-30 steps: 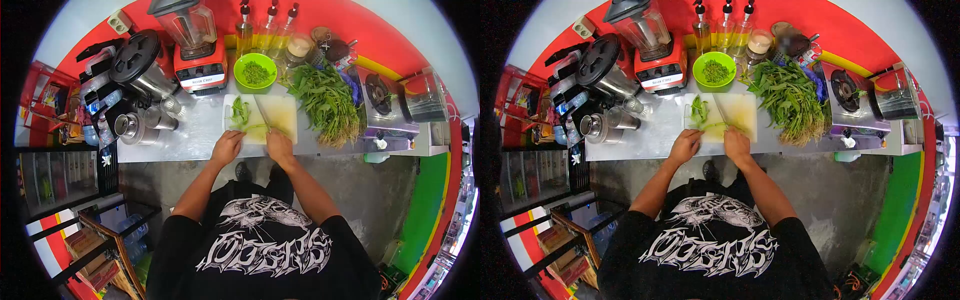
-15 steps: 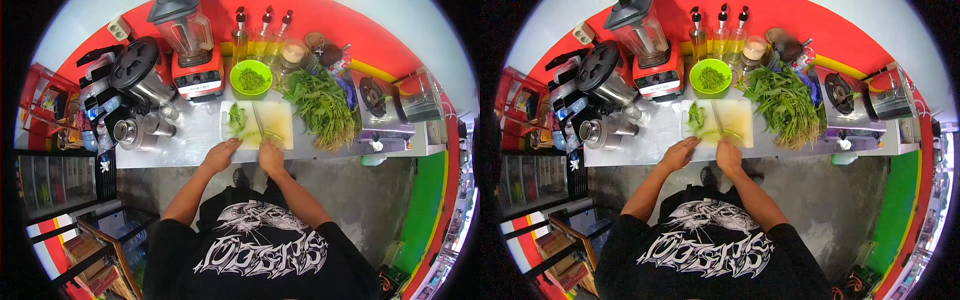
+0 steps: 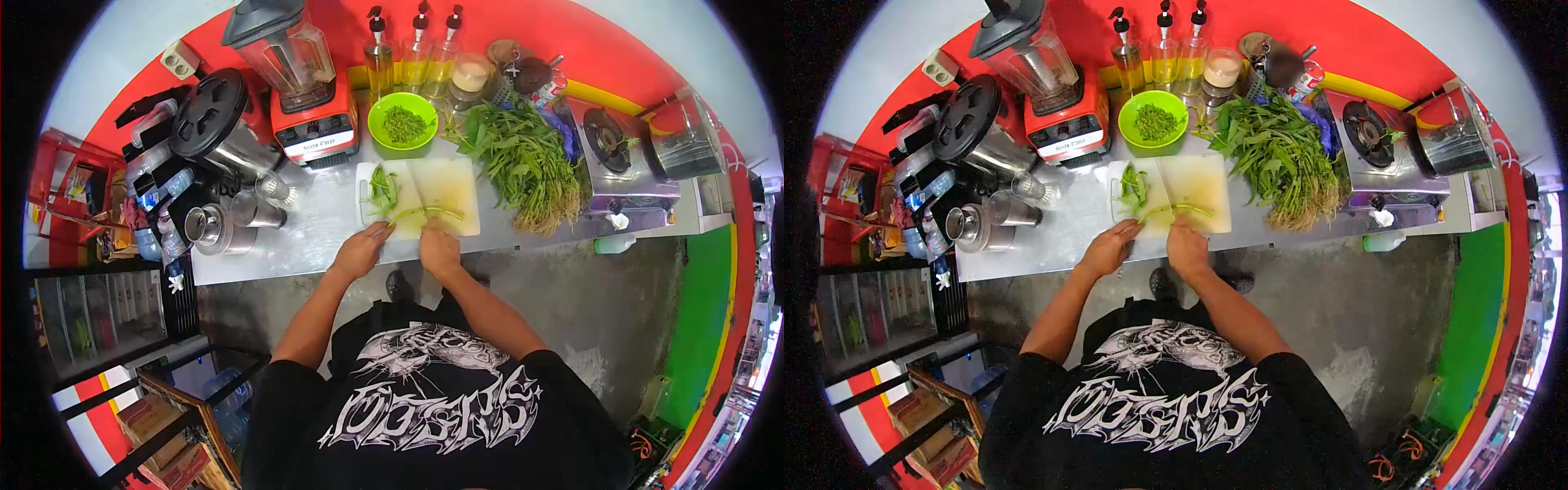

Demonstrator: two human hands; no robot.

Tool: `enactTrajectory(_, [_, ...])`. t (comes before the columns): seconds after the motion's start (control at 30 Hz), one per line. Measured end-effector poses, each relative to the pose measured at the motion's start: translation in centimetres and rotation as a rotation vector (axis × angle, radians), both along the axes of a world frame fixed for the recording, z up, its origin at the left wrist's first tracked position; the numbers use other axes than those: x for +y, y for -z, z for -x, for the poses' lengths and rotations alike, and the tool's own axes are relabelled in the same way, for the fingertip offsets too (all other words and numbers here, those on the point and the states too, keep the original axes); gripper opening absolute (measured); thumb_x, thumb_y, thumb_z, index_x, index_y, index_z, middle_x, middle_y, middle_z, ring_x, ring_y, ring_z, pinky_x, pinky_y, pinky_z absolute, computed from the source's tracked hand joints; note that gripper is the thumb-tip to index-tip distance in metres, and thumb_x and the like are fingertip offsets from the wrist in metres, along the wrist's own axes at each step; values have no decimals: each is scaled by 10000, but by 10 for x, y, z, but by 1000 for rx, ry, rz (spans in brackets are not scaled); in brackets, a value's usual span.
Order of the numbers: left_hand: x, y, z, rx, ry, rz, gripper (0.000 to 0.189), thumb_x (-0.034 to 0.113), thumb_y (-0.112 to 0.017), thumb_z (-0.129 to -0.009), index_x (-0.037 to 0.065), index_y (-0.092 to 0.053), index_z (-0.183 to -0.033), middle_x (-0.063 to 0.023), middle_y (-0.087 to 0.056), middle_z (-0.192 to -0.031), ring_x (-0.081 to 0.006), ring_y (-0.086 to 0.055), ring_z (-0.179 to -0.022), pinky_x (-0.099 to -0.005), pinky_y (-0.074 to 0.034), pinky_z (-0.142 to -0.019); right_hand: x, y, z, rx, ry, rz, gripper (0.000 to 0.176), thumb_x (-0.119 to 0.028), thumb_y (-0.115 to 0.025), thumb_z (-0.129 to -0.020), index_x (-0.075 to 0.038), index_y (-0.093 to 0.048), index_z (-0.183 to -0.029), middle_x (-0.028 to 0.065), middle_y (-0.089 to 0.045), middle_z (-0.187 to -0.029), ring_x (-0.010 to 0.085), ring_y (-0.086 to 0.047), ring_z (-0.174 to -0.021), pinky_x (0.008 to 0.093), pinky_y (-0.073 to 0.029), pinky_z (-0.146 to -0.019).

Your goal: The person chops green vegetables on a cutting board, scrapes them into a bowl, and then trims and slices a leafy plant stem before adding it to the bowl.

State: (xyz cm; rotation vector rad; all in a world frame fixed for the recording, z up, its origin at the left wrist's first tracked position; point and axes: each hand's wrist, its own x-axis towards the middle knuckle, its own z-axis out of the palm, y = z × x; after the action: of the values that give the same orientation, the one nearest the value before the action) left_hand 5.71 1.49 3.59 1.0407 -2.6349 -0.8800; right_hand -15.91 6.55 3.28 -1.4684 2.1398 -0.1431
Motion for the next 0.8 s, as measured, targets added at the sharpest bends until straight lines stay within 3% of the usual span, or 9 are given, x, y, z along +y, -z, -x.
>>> enactTrajectory(0.1, [-2,-3,2,25,2,40,627,-53,-574,-782,51,-555,-1400,-150,-567,-1377,-373,-619,-1153,-442,-533,-960,-6,1,-3,5,-9,17,350,-261,-454,-1023,49,-543,-1158,285,-716,-993,447,-703,-974,533,-529,-885])
enactTrajectory(0.37, [-13,-2,5,-13,-67,56,571,-32,-607,-770,67,-624,-1332,-140,-600,-1353,-355,-621,-1167,-426,-517,-1001,-10,7,3,64,-42,45,286,-142,-501,-935,84,-559,-1101,305,-712,-967,438,-715,-949,521,-564,-843])
enactTrajectory(0.57, [-29,-10,13,47,-122,200,517,-41,-554,-809,72,-655,-1303,-133,-633,-1343,-342,-632,-1154,-432,-513,-1004,-6,13,10,0,-99,147,286,-170,-490,-961,59,-600,-1092,291,-709,-991,456,-706,-932,544,-553,-843])
enactTrajectory(0.67, [-35,-8,22,107,-151,283,423,-55,-561,-790,41,-726,-1168,-144,-680,-1265,-342,-651,-1091,-441,-524,-962,-6,9,16,74,-183,67,320,-224,-471,-996,48,-621,-1071,289,-704,-992,472,-691,-918,557,-536,-841])
enactTrajectory(0.73, [-42,-7,28,125,-161,269,441,-67,-555,-772,33,-723,-1167,-159,-678,-1264,-354,-644,-1103,-441,-518,-972,0,10,20,-10,-128,282,369,-283,-484,-1011,49,-629,-1086,288,-699,-996,478,-682,-883,560,-534,-823])
enactTrajectory(0.8, [-45,-8,33,175,-199,264,370,-54,-586,-793,19,-733,-1125,-173,-689,-1235,-362,-638,-1106,-435,-503,-994,-1,10,23,-25,-84,263,383,-303,-501,-1009,48,-628,-1094,284,-700,-975,482,-679,-871,563,-533,-816])
